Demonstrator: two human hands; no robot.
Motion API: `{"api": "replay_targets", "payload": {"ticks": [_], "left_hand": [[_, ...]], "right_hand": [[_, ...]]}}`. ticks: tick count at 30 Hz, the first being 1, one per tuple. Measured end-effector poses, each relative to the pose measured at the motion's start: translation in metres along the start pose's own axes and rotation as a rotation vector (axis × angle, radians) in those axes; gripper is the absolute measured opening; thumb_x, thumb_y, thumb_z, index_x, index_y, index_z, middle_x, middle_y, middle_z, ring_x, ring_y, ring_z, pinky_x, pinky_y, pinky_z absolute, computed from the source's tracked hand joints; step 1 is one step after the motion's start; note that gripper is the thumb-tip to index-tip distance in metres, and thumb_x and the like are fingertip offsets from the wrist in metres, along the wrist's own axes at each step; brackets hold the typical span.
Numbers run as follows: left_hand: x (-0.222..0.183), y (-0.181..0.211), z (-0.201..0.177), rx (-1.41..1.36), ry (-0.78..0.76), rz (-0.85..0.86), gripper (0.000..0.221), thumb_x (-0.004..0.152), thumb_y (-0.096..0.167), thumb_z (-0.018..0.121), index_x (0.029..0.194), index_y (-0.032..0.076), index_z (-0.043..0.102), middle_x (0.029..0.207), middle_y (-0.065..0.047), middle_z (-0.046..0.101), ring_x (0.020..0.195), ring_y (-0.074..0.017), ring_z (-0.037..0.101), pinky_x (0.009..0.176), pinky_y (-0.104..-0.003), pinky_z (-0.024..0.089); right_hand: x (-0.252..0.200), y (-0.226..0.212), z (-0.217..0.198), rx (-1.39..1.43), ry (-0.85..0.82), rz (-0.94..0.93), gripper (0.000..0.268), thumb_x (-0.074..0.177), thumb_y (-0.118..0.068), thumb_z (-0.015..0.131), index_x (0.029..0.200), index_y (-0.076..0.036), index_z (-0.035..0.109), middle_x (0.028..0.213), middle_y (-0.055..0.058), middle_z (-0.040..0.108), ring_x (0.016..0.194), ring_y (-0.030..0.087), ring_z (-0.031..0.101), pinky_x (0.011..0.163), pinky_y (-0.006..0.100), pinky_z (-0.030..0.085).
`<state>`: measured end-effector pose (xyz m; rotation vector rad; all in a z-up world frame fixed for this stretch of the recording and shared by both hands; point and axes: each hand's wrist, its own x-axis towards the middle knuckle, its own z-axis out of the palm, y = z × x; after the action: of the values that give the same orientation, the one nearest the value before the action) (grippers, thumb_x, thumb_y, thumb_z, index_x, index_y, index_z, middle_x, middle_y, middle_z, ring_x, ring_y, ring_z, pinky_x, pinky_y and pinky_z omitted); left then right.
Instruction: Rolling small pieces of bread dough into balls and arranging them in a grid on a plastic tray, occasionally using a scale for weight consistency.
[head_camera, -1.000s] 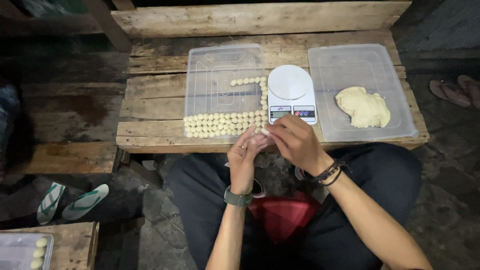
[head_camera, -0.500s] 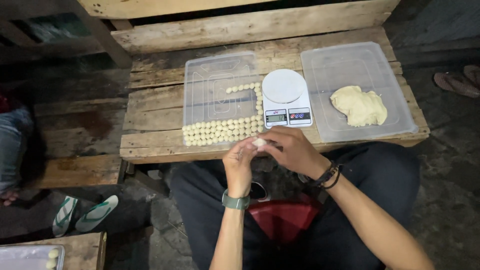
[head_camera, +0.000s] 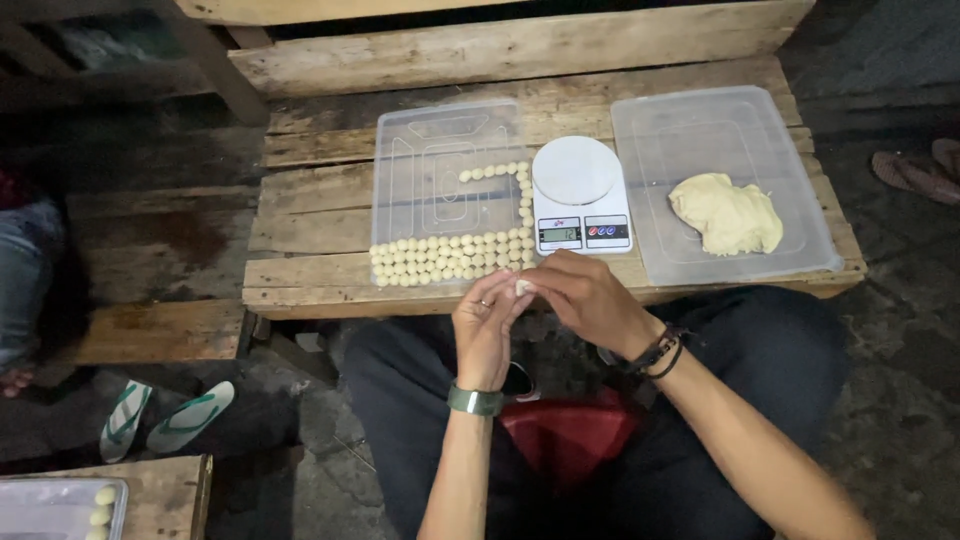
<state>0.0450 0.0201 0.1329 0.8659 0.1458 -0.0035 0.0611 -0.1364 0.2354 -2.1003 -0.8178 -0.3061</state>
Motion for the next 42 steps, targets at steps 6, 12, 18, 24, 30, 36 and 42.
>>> {"api": "replay_targets", "payload": {"ticks": [6,12,18,24,30,36,42], "left_hand": [[0.002,-0.008,-0.004,0.056,0.102,-0.039,0.029,0.096,0.003,0.068,0.123,-0.005,0.065,0.107,-0.015,0.075,0.084,-0.0222,0.075,0.089,-0.039,0.064],[0.000,-0.012,-0.004,-0.079,0.124,-0.119,0.024,0.099,0.009,0.066,0.121,-0.001,0.067,0.108,-0.009,0.073,0.093,-0.0189,0.074,0.091,-0.036,0.063],[0.004,-0.025,-0.009,-0.066,0.234,-0.043,0.020,0.096,0.007,0.072,0.112,-0.004,0.071,0.101,-0.011,0.073,0.089,-0.0183,0.072,0.087,-0.035,0.063],[0.006,-0.021,-0.009,-0.061,0.287,-0.015,0.015,0.097,0.008,0.071,0.106,-0.004,0.074,0.102,-0.012,0.073,0.091,-0.0197,0.071,0.088,-0.039,0.063],[-0.010,0.007,0.018,-0.057,0.193,-0.036,0.030,0.100,0.010,0.066,0.123,-0.009,0.069,0.119,-0.020,0.071,0.104,-0.0197,0.064,0.100,-0.042,0.057],[-0.018,0.022,0.019,0.154,-0.023,0.092,0.038,0.088,-0.008,0.073,0.125,-0.009,0.069,0.114,-0.020,0.075,0.104,-0.0181,0.070,0.093,-0.036,0.060],[-0.005,0.001,-0.001,0.266,-0.049,0.094,0.029,0.087,-0.006,0.075,0.115,-0.009,0.071,0.095,-0.020,0.077,0.083,-0.0217,0.076,0.077,-0.037,0.067]], "right_hand": [[-0.010,0.005,0.020,-0.115,-0.155,0.055,0.021,0.103,-0.003,0.054,0.115,0.004,0.069,0.090,0.018,0.062,0.087,0.038,0.064,0.073,0.044,0.056],[-0.007,0.020,0.030,-0.024,-0.009,0.117,0.011,0.099,-0.009,0.065,0.106,-0.003,0.072,0.081,0.011,0.065,0.077,0.030,0.069,0.069,0.039,0.057],[-0.002,0.011,0.033,0.112,0.008,0.134,0.011,0.098,-0.010,0.069,0.093,-0.006,0.078,0.082,0.008,0.071,0.075,0.028,0.072,0.067,0.037,0.057],[-0.009,0.023,0.037,0.115,0.069,0.216,0.006,0.092,-0.012,0.076,0.096,-0.007,0.075,0.075,0.010,0.069,0.072,0.027,0.071,0.069,0.039,0.058],[-0.001,0.008,0.031,0.062,0.121,0.157,0.011,0.098,-0.007,0.068,0.099,-0.006,0.079,0.072,0.008,0.071,0.065,0.027,0.070,0.064,0.035,0.057],[-0.011,0.034,0.026,0.493,0.102,0.498,0.019,0.084,-0.005,0.082,0.099,-0.003,0.070,0.073,0.000,0.067,0.069,0.006,0.061,0.066,0.023,0.056],[-0.003,0.016,0.015,0.788,0.057,0.601,0.015,0.084,-0.001,0.082,0.083,-0.003,0.067,0.066,0.001,0.068,0.061,0.007,0.064,0.059,0.019,0.053]]}}
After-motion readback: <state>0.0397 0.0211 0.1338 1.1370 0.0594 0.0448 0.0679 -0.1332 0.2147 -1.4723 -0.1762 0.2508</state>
